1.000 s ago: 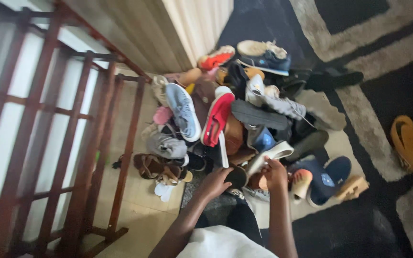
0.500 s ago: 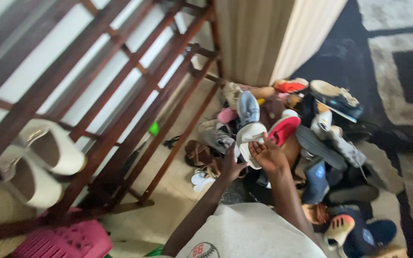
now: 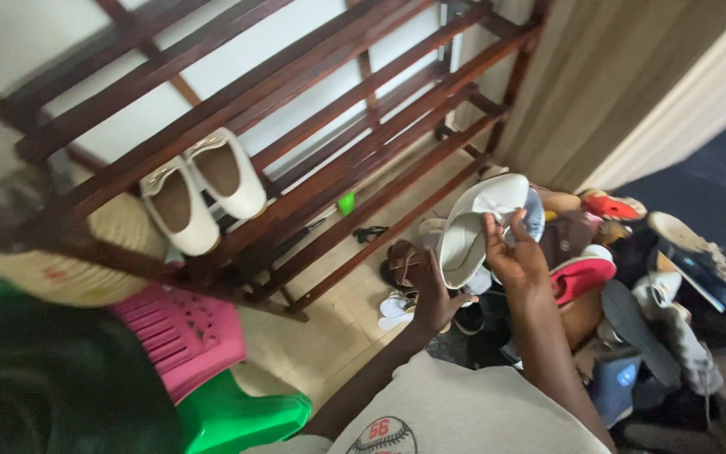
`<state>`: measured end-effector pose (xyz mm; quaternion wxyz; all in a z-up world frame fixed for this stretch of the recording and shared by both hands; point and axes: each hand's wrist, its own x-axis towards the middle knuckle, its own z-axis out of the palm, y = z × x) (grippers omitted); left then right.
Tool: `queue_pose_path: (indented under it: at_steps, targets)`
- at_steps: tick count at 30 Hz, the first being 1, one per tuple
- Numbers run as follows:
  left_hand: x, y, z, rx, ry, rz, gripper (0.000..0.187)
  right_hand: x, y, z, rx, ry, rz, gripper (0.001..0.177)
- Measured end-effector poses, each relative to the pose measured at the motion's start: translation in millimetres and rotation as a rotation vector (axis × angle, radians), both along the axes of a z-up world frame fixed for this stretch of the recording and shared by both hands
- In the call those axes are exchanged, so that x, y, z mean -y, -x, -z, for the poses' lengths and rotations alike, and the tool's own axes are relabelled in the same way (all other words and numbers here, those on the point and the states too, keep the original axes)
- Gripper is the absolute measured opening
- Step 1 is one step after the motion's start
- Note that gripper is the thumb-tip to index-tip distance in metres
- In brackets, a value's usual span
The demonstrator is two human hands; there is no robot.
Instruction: Organizing a large pile of shoes on the floor and placing selected ones onto a wooden shoe rack.
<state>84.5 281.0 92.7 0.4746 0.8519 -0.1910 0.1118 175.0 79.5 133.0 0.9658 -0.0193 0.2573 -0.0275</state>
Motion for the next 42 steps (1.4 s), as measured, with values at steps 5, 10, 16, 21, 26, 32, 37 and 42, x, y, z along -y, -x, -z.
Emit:
queue_pose_path:
  at_steps: [5,10,16,21,26,32,37,42]
  targets:
    - [-15,-8,-30,0.055,0.044,-0.205,0.133,-60,27,-109,-0.027,-0.16,0.006,0.024]
    - [-58,-5,-95,0.042,0.101,-0.304,0.111,-86,33,-175,0.085,-0.079,-0.076,0.027]
    - [-113,3,-132,0.078,0.354,-0.241,0.068,-134,50,-219,0.427,0.315,-0.543,0.03]
    - [-142,19,-144,-0.183,0.527,-0.471,0.045,-142,52,-181,0.438,0.324,-0.612,0.024]
    - [-185,25,-165,-0.059,0.793,-0.724,0.043,-120,47,-165,0.449,0.415,-0.539,0.017]
    - [-243,16,-210,0.361,0.758,-0.898,0.034,-105,39,-125,0.403,0.381,-0.52,0.013]
    - [-269,-4,-255,0.584,0.695,-0.981,0.028,-95,35,-100,0.338,0.379,-0.551,0.013]
    - [-293,-34,-279,0.658,0.326,-1.254,0.024,-95,35,-95,0.314,0.438,-0.555,0.013]
